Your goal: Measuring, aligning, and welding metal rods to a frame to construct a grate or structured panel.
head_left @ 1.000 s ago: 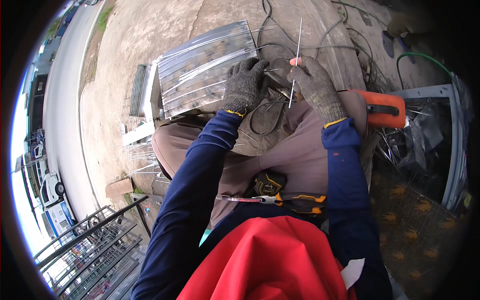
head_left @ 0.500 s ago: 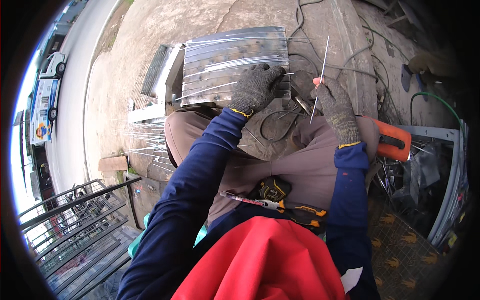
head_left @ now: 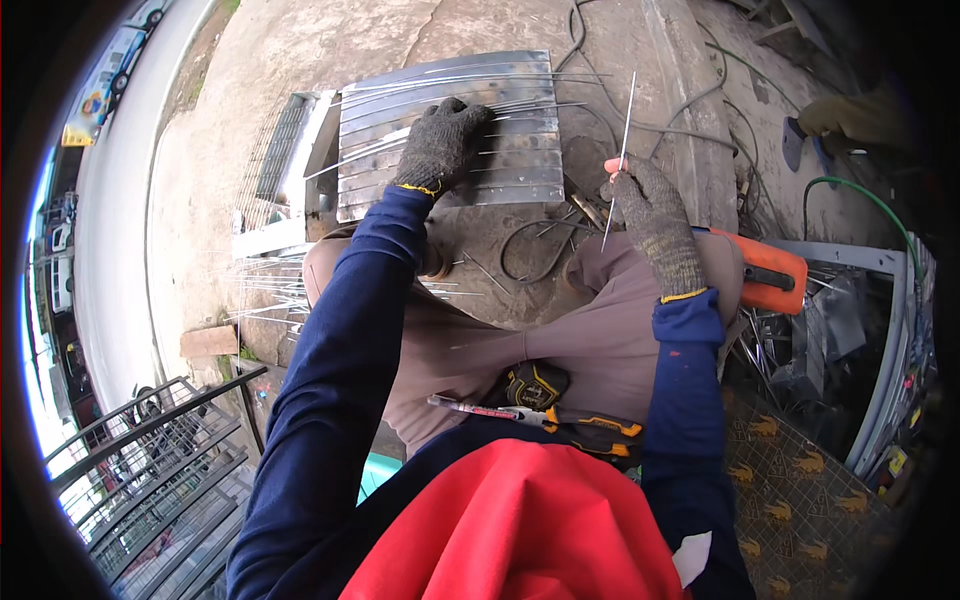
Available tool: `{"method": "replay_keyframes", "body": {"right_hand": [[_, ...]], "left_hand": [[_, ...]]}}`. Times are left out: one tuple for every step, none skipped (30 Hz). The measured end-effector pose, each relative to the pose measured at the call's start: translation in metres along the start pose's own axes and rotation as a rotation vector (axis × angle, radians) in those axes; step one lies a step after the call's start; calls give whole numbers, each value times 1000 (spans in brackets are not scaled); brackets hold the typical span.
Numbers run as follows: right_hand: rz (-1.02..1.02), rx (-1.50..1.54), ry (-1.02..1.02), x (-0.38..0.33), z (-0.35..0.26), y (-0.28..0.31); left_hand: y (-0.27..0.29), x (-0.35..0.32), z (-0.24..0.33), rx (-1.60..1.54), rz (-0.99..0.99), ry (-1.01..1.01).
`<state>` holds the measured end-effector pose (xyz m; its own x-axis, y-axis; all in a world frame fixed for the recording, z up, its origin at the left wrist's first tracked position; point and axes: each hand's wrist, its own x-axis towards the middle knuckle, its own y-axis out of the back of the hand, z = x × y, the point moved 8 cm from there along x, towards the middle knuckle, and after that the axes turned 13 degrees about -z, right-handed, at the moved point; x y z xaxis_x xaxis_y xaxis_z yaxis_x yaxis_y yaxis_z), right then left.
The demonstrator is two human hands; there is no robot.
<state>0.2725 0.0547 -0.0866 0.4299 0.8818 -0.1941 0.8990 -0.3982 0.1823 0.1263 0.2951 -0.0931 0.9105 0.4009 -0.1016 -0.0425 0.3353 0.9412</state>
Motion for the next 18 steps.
{"method": "replay_keyframes", "body": {"right_hand": [[6,-43,-8,0,0,0],[19,-96,9,1,-3,2],[12,-88,-19,1,-1,1],[11,-70,-22,2,0,1],[9,-53,-24,2,1,2],[8,-52,-27,2,2,2],[3,-81,-51,3,4,2],[9,-117,-60,2,5,2],[-6,-111,-75,3,7,-1],[4,-196,-62,3,5,-3],[22,-284,-38,2,2,-5],[15,-283,-51,2,4,-9],[18,-429,-21,1,-1,-14],[23,-576,11,1,-7,-20],[24,-580,12,3,-8,-25],[19,-580,-4,5,-7,-30],[12,-579,-20,8,-7,-36],[7,-581,-21,10,-8,-41]], "left_hand": [[2,3,-1,9,15,-13],[3,5,-1,13,24,-22],[4,6,-3,38,47,-23],[4,8,-4,33,46,-24],[4,10,-6,37,47,-26],[3,12,-7,44,48,-23],[-1,14,-10,13,-8,5],[-2,14,-11,12,-9,7],[0,13,-11,25,27,6],[1,12,-10,36,58,4],[1,11,-10,34,63,6],[1,9,-10,34,80,10],[1,8,-10,35,97,14],[0,7,-9,34,99,13],[0,5,-11,-8,115,36],[-1,4,-14,-52,128,63],[-2,3,-14,-55,131,65],[-1,2,-14,-45,161,65]]}}
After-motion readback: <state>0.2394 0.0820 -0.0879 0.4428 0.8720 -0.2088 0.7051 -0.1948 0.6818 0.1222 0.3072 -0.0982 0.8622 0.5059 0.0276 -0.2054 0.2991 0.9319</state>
